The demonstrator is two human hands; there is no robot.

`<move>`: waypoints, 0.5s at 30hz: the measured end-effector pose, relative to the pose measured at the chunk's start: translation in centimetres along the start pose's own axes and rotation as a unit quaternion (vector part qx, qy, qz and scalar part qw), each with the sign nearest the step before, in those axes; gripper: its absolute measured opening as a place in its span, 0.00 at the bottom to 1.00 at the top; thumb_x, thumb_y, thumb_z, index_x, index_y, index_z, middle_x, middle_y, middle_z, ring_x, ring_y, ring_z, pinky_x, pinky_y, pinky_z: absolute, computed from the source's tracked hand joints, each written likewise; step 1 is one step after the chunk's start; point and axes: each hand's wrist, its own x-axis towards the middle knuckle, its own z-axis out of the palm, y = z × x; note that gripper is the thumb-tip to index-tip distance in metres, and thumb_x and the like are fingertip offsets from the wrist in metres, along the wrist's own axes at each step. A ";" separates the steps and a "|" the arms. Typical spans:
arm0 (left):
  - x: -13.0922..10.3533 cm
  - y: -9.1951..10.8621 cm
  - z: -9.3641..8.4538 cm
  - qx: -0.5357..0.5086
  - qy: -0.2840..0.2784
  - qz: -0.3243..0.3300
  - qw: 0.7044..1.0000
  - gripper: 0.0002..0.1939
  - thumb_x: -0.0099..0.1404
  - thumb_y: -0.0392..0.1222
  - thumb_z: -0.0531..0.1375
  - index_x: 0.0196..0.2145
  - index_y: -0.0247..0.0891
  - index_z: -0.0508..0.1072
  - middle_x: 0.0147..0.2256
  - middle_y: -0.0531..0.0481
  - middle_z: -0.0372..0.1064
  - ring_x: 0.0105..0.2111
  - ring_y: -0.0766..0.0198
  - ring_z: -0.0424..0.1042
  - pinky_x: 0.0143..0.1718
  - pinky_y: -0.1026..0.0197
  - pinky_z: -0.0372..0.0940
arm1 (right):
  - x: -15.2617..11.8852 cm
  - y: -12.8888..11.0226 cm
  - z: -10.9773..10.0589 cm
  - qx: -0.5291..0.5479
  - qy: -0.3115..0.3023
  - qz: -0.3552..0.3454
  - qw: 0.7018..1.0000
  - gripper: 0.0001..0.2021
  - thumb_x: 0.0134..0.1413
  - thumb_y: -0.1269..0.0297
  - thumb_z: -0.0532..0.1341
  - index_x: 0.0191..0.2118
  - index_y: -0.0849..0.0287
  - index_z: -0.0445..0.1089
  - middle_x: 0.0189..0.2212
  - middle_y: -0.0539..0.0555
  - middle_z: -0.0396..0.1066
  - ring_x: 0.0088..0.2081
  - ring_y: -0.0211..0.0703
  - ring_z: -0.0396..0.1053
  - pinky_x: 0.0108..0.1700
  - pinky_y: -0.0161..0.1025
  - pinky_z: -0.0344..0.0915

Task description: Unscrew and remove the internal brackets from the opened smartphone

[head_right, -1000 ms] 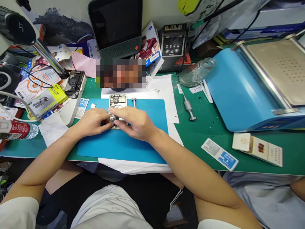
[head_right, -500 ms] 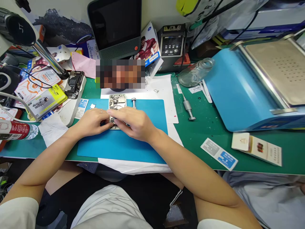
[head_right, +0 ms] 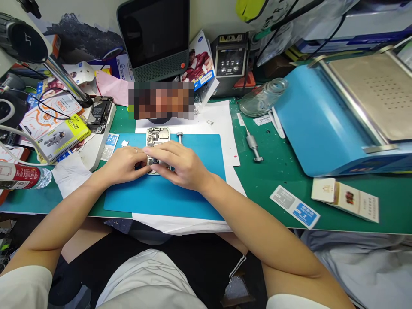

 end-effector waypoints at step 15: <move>0.1 0.1 -0.2 0.009 -0.012 -0.007 1.000 0.12 0.72 0.45 0.58 0.32 0.39 0.75 0.30 0.49 0.75 0.31 0.58 0.72 0.33 0.57 0.56 | 0.0 0.0 0.0 0.056 -0.019 0.032 0.998 0.26 0.65 0.76 0.61 0.65 0.48 0.64 0.42 0.51 0.81 0.41 0.41 0.79 0.43 0.39 0.77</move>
